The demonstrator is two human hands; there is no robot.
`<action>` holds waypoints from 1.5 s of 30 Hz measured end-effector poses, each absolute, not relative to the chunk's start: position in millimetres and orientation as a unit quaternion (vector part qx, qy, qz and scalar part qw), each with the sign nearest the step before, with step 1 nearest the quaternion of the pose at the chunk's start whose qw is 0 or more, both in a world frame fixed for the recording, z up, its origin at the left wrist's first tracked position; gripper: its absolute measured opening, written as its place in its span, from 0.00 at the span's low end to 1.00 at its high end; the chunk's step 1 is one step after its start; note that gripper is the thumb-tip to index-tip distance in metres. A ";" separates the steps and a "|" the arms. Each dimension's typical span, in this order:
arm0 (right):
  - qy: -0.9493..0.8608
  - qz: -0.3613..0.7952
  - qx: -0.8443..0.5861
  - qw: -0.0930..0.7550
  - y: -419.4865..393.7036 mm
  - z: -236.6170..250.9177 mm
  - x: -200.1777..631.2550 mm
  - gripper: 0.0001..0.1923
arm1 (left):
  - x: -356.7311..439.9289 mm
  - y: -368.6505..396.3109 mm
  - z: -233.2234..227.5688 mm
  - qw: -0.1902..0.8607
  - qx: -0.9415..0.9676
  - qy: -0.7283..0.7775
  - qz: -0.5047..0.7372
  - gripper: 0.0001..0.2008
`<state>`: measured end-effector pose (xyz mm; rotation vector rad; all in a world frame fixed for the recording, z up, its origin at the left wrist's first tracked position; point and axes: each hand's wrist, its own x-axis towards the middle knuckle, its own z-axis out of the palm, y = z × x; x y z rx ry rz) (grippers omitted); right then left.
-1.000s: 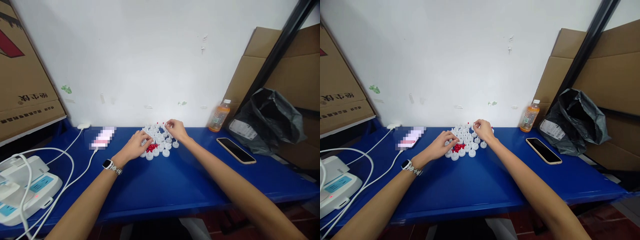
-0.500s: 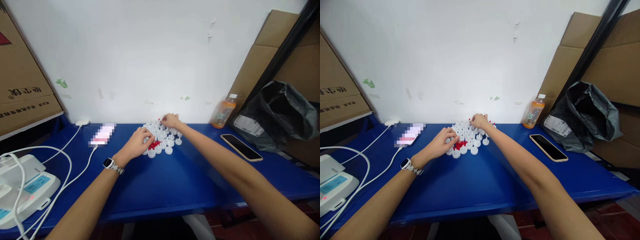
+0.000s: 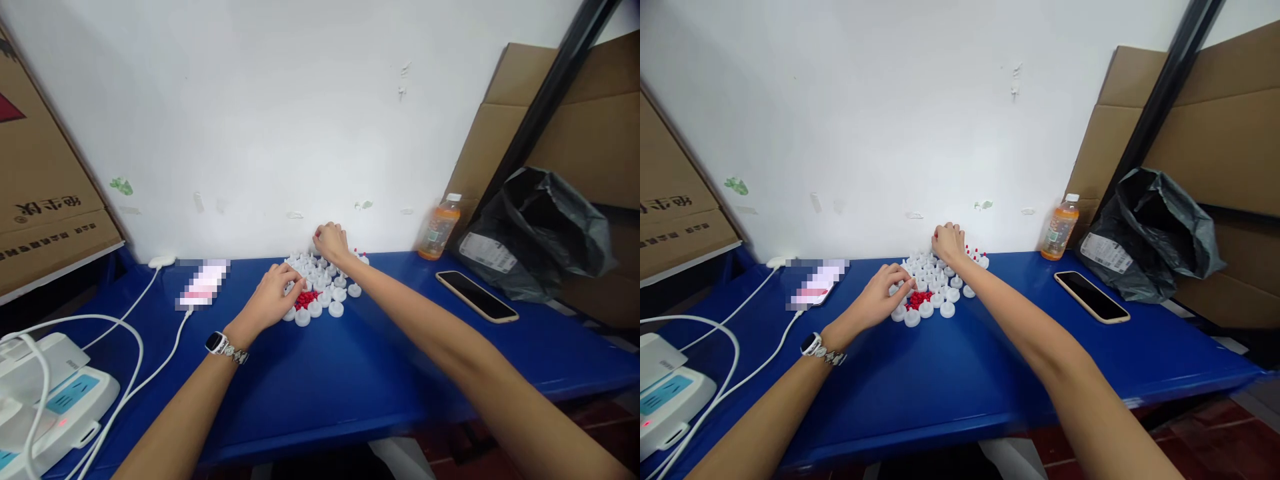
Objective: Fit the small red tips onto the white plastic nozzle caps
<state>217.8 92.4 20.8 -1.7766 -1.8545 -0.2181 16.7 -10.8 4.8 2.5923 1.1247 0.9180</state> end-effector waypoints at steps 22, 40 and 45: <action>-0.768 0.062 -0.372 0.518 -50.4 1.3 199.8 0.08 | 48.7 -28.6 3.1 0.070 0.818 0.397 0.410 0.18; -0.673 0.021 -0.606 0.423 41.3 3.7 253.8 0.12 | 21.8 -23.9 5.9 0.061 0.870 0.416 0.257 0.15; -0.697 0.029 -0.664 0.271 94.4 12.3 243.2 0.11 | 18.6 -20.3 4.8 0.096 0.868 0.409 0.265 0.16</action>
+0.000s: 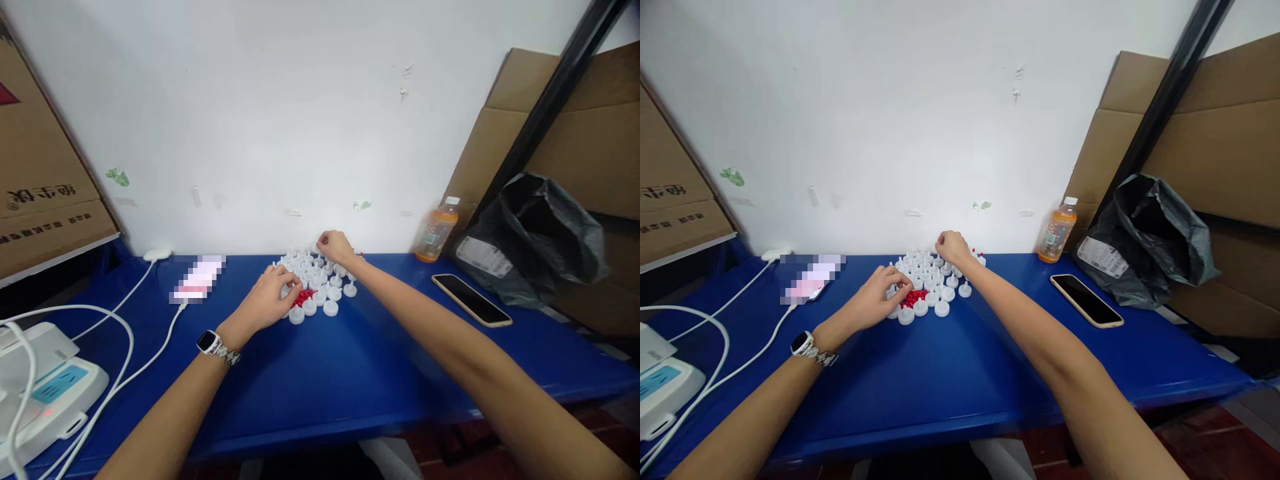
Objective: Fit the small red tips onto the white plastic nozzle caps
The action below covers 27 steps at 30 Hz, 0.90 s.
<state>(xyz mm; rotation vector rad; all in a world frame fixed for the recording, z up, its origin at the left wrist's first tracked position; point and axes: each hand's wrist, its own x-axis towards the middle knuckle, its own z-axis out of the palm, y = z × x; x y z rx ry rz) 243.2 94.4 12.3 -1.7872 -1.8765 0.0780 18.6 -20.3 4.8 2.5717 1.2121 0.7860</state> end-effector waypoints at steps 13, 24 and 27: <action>-0.690 0.028 -0.684 0.233 99.7 17.2 255.3 0.15 | 21.0 -17.7 5.0 0.114 0.869 0.397 0.272 0.17; -0.714 -0.027 -0.674 0.190 13.9 0.7 292.6 0.14 | 72.6 2.5 20.1 0.072 0.888 0.351 0.287 0.15; -0.711 -0.028 -0.674 0.199 16.2 -6.7 289.4 0.13 | 76.9 5.7 12.6 0.078 0.881 0.354 0.304 0.16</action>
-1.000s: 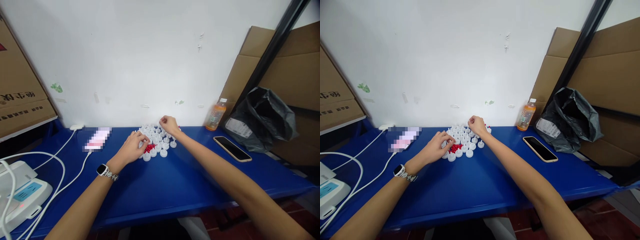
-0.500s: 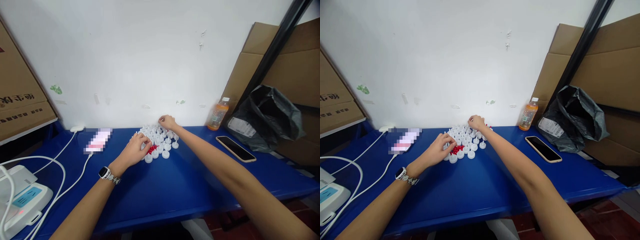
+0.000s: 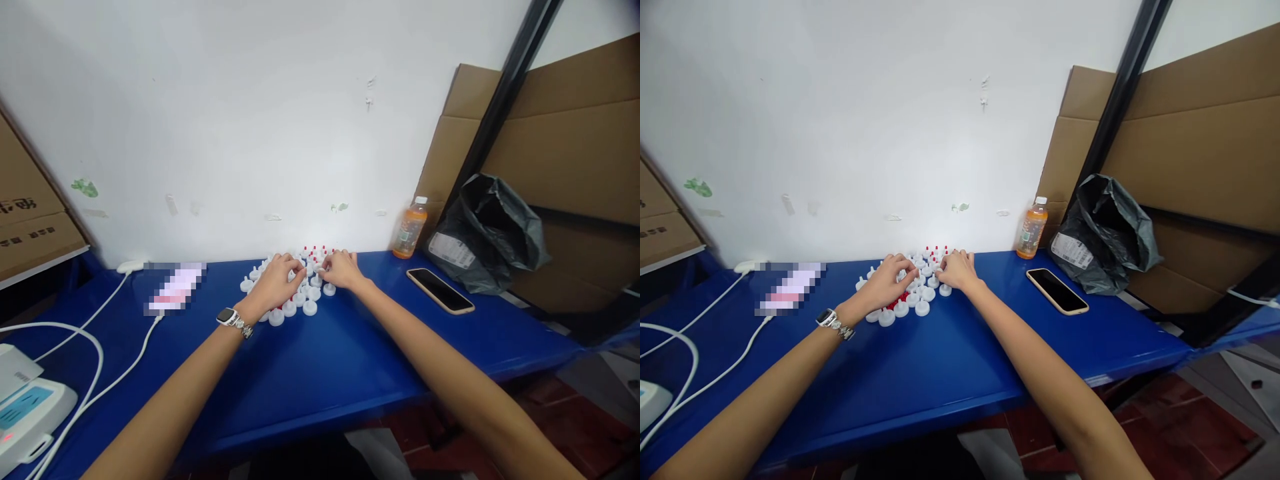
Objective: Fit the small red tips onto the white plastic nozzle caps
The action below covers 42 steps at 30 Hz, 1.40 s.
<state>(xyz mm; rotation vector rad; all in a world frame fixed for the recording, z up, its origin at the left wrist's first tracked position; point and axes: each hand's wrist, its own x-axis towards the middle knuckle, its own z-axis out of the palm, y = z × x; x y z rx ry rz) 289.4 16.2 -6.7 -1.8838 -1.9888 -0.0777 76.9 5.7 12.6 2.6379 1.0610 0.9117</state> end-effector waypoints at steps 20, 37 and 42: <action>-0.760 0.249 -0.362 0.479 -48.9 6.8 229.1 0.14 | 46.7 -19.1 12.7 0.159 0.840 0.380 0.353 0.18; -0.815 0.054 -0.374 0.439 -57.4 17.3 235.1 0.12 | 55.8 -27.3 17.5 0.212 0.808 0.373 0.404 0.23; -0.836 -0.093 -0.364 0.400 -53.5 12.8 230.0 0.12 | 64.5 -26.3 18.3 0.299 0.737 0.407 0.448 0.22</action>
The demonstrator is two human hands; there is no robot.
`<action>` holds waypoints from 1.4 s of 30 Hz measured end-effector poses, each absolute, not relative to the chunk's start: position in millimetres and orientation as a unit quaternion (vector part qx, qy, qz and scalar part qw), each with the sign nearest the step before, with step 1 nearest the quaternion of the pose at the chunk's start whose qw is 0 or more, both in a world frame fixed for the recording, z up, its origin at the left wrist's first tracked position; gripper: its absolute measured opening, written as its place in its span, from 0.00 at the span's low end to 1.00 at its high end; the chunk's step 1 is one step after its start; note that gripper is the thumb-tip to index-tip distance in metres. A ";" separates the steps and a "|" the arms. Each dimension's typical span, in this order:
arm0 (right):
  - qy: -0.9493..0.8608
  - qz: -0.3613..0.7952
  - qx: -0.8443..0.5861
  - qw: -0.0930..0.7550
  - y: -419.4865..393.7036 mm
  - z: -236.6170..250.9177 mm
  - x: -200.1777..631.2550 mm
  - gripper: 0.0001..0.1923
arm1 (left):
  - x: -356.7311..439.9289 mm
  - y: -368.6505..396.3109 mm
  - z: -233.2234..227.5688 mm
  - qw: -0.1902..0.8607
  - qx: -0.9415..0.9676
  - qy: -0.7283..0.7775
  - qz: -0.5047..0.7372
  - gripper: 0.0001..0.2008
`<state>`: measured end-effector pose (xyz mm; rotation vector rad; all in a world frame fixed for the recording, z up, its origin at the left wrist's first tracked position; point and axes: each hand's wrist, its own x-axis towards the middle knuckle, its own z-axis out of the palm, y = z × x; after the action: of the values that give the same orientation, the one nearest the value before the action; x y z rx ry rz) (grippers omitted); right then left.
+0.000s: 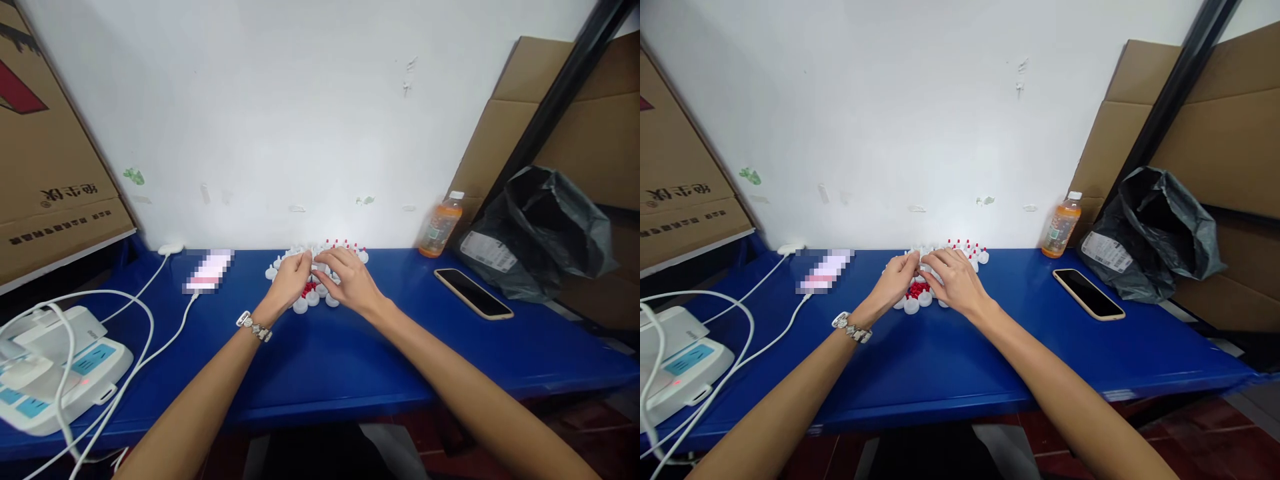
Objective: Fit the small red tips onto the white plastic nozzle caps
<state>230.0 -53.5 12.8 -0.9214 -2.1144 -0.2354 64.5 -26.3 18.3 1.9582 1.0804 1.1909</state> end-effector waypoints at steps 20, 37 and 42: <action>-0.686 0.411 -0.343 0.492 -56.1 9.6 232.7 0.19 | 44.2 -28.2 23.6 0.190 0.803 0.324 0.463 0.20; -0.690 0.104 -0.588 0.410 56.2 21.2 263.3 0.08 | 32.9 -14.8 -0.1 0.099 0.893 0.358 0.256 0.13; -0.733 0.018 -0.610 0.301 106.3 18.0 246.1 0.11 | 32.4 -15.1 -1.0 0.119 0.887 0.366 0.257 0.14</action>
<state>246.1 106.3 18.0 -1.6181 -1.9443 0.0488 32.4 -15.1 -1.0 2.5926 1.0705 0.7508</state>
